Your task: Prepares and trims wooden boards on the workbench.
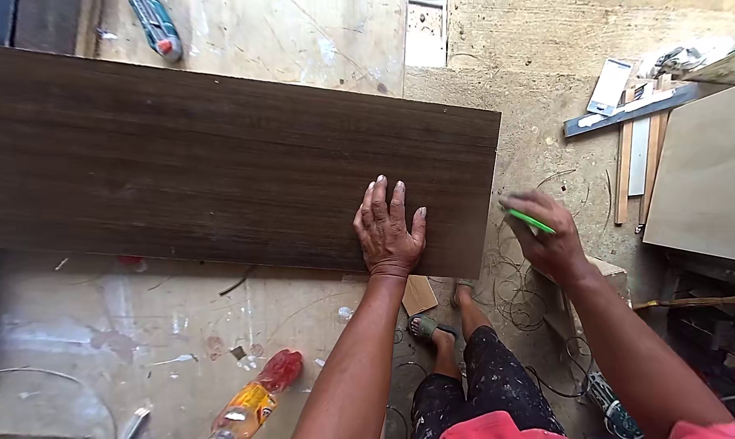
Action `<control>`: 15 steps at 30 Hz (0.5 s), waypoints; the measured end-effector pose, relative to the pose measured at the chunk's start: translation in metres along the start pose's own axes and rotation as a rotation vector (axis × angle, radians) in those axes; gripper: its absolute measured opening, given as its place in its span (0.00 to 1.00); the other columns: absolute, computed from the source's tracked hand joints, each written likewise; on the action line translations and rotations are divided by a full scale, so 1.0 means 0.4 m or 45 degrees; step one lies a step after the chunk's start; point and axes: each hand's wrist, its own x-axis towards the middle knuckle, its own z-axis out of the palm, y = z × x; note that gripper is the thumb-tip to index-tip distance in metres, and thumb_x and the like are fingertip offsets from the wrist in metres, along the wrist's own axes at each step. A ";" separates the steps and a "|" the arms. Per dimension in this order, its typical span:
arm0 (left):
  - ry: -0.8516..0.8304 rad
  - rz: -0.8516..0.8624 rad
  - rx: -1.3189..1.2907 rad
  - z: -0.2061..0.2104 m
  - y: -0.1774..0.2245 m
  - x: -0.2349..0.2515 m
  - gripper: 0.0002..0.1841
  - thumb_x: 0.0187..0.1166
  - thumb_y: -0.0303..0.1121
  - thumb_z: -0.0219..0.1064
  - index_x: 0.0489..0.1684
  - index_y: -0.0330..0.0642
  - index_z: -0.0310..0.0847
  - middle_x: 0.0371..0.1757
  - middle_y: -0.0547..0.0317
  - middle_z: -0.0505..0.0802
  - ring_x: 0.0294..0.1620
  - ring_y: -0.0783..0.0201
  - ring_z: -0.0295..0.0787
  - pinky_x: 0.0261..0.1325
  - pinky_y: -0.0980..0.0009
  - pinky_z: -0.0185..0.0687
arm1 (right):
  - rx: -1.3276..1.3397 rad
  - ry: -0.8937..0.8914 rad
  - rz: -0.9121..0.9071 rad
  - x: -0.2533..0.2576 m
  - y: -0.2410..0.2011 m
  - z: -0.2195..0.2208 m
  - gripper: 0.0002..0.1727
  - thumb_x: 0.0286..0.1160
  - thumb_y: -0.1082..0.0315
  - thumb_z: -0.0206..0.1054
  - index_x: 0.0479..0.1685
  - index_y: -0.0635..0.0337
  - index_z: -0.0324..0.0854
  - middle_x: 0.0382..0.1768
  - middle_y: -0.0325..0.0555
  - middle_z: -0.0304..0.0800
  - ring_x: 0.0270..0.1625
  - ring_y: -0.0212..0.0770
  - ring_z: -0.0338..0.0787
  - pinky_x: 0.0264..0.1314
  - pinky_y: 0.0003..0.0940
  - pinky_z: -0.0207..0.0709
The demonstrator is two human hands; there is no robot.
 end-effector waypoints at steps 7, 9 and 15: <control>0.004 -0.005 -0.001 0.007 -0.001 0.004 0.33 0.85 0.62 0.50 0.86 0.60 0.70 0.92 0.57 0.67 0.93 0.53 0.55 0.87 0.47 0.51 | 0.616 -1.295 0.521 -0.328 -0.226 0.248 0.20 0.67 0.60 0.79 0.56 0.58 0.86 0.44 0.49 0.94 0.48 0.47 0.94 0.56 0.60 0.86; 0.004 -0.005 -0.004 0.006 0.001 0.006 0.32 0.85 0.62 0.49 0.86 0.60 0.70 0.91 0.57 0.68 0.93 0.53 0.55 0.88 0.47 0.51 | 0.631 -1.440 0.509 -0.367 -0.310 0.403 0.20 0.65 0.63 0.80 0.55 0.62 0.86 0.45 0.56 0.93 0.50 0.56 0.93 0.58 0.66 0.83; 0.022 0.009 -0.011 0.008 -0.007 0.005 0.31 0.85 0.61 0.50 0.85 0.60 0.71 0.91 0.57 0.69 0.93 0.53 0.57 0.87 0.47 0.53 | 0.604 -1.518 0.361 -0.317 -0.451 0.548 0.25 0.73 0.51 0.75 0.57 0.64 0.83 0.47 0.61 0.91 0.53 0.60 0.91 0.57 0.67 0.81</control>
